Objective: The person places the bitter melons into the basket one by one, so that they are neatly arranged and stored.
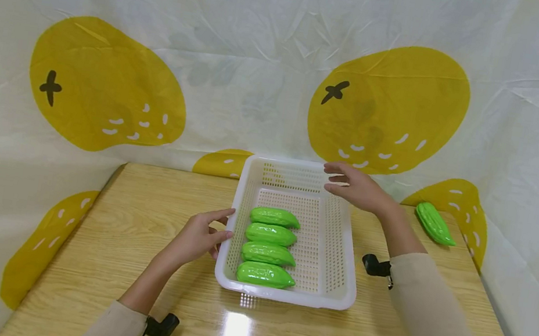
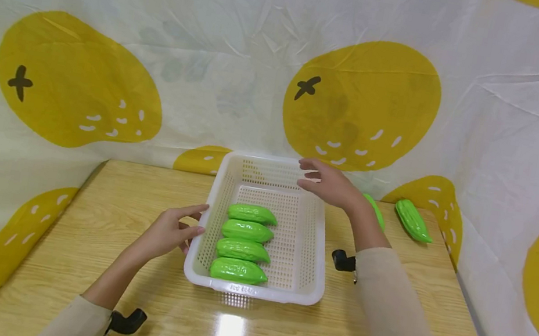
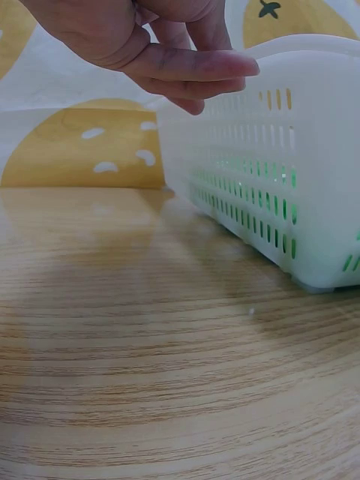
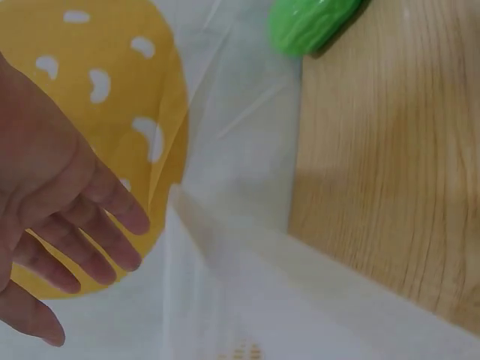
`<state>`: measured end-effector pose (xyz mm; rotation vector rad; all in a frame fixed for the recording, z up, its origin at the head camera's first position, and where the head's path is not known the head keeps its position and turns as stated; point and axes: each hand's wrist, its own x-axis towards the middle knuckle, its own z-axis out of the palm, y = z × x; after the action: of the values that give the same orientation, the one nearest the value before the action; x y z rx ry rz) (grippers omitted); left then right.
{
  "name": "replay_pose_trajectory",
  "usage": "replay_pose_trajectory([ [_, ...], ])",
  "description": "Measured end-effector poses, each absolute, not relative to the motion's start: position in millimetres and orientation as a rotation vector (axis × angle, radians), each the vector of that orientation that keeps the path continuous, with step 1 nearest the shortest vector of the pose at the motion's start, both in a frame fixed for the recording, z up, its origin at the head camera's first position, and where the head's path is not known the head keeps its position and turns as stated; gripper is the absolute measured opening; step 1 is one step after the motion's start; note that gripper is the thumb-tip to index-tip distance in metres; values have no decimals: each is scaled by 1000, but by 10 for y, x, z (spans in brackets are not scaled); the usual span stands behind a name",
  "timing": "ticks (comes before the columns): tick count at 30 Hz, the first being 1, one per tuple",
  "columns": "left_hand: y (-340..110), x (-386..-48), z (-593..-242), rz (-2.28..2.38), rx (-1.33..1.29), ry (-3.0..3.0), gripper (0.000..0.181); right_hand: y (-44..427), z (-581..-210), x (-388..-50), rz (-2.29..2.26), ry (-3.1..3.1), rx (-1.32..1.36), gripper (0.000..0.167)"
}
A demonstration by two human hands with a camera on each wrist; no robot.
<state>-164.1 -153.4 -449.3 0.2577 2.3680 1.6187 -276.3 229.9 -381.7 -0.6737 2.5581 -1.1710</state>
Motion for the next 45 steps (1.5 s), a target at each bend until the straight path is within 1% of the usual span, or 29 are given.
replay_pose_trajectory([
  [10, -1530, -1640, -4505, 1626, 255, 2366, 60, 2818, -3982, -2633, -1250, 2727, -449, 66],
  [17, -1530, -1641, -4506, 1628, 259, 2368, 60, 3155, -4188, -2598, -1234, 2755, -375, 68],
  [24, -1534, -1643, -4498, 1612, 259, 2379, 60, 3412, -4370, -2578, -1149, 2808, -283, 80],
  [28, -1532, -1643, -4497, 1613, 259, 2375, 60, 3500, -4495, -2562, -1072, 2859, -215, 85],
  [38, -1525, -1650, -4513, 1618, 258, 2376, 60, 3593, -4749, -2580, -1015, 2892, -124, 85],
  [45, -1519, -1652, -4521, 1616, 245, 2381, 60, 3627, -4850, -2585, -972, 2855, -29, 92],
])
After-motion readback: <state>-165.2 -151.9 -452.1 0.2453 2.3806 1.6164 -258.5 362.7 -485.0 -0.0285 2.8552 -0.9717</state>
